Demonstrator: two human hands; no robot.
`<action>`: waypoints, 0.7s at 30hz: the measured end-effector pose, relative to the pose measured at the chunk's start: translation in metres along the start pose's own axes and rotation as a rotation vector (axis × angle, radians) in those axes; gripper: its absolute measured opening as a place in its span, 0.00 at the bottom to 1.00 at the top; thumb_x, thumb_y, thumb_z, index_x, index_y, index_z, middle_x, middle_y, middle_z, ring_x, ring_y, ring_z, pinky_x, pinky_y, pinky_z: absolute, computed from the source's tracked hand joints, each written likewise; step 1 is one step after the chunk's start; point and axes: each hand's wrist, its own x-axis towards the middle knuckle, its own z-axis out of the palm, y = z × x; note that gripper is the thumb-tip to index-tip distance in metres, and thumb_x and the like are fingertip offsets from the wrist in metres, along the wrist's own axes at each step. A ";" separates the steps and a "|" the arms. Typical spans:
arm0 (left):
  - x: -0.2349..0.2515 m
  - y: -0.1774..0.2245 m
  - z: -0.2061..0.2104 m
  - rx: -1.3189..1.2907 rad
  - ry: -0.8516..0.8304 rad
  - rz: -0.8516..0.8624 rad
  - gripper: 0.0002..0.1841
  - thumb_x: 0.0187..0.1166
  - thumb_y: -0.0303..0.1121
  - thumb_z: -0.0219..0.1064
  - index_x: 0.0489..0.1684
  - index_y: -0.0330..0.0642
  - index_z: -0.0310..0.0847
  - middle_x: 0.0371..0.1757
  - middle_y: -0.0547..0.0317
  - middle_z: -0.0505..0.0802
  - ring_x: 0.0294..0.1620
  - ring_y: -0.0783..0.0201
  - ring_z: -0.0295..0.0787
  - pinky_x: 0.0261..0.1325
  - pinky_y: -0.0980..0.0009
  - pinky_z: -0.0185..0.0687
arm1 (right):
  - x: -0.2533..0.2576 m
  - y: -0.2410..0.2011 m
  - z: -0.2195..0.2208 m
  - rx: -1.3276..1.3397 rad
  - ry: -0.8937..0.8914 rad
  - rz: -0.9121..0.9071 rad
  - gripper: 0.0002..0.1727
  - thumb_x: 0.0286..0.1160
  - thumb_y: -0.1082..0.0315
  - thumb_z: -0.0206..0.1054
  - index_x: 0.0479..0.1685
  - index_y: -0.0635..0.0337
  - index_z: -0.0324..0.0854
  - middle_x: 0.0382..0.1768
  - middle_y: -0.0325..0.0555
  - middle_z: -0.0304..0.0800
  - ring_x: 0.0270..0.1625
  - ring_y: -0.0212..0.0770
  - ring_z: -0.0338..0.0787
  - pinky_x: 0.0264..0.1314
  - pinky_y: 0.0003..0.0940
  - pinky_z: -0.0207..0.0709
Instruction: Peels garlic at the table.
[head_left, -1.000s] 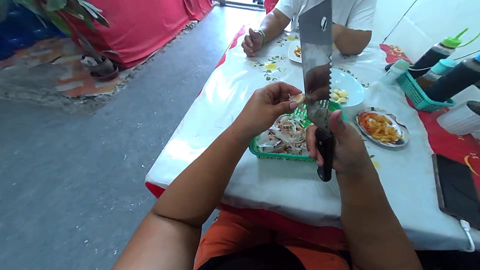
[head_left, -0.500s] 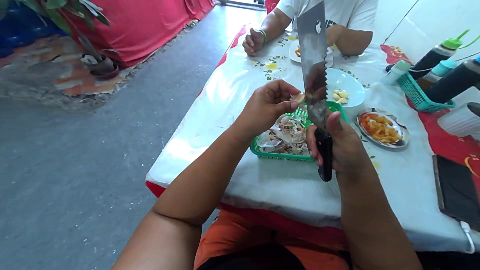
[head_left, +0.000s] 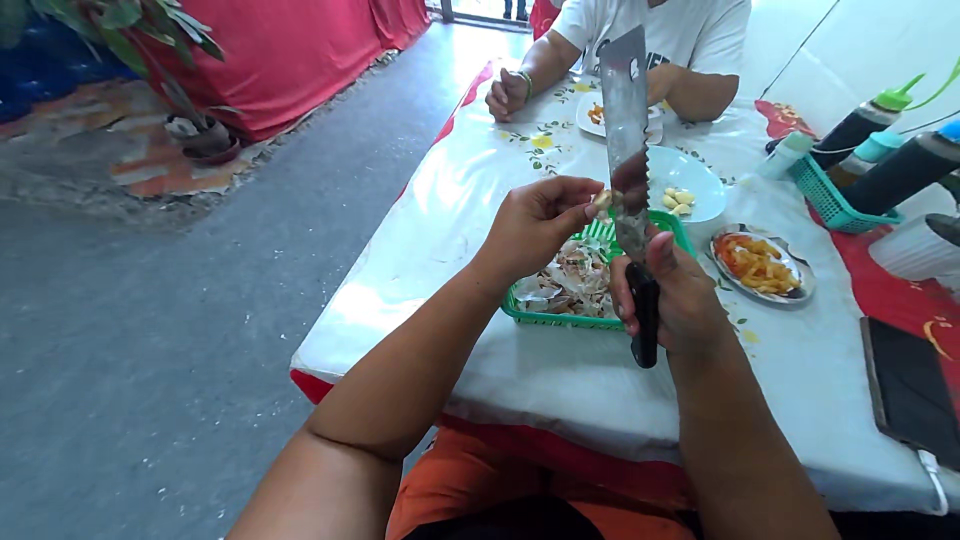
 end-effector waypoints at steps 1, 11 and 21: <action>0.000 0.000 0.000 -0.004 -0.001 -0.002 0.13 0.82 0.25 0.68 0.61 0.34 0.85 0.48 0.60 0.95 0.43 0.73 0.93 0.51 0.75 0.91 | 0.000 0.000 0.000 0.000 0.003 -0.003 0.37 0.84 0.36 0.54 0.90 0.39 0.60 0.19 0.38 0.78 0.11 0.29 0.78 0.12 0.21 0.78; 0.001 0.002 0.000 -0.113 -0.002 -0.075 0.10 0.77 0.25 0.73 0.51 0.37 0.82 0.40 0.63 0.93 0.39 0.72 0.92 0.47 0.74 0.91 | 0.001 0.000 0.004 -0.050 0.030 -0.006 0.36 0.83 0.35 0.55 0.88 0.38 0.63 0.17 0.36 0.76 0.10 0.28 0.76 0.11 0.20 0.76; 0.002 0.005 -0.003 -0.523 0.009 -0.195 0.09 0.84 0.22 0.56 0.53 0.40 0.79 0.42 0.61 0.91 0.42 0.69 0.91 0.51 0.73 0.90 | 0.000 0.001 -0.003 0.178 0.082 -0.003 0.32 0.82 0.32 0.53 0.67 0.48 0.73 0.18 0.37 0.77 0.10 0.29 0.76 0.12 0.23 0.78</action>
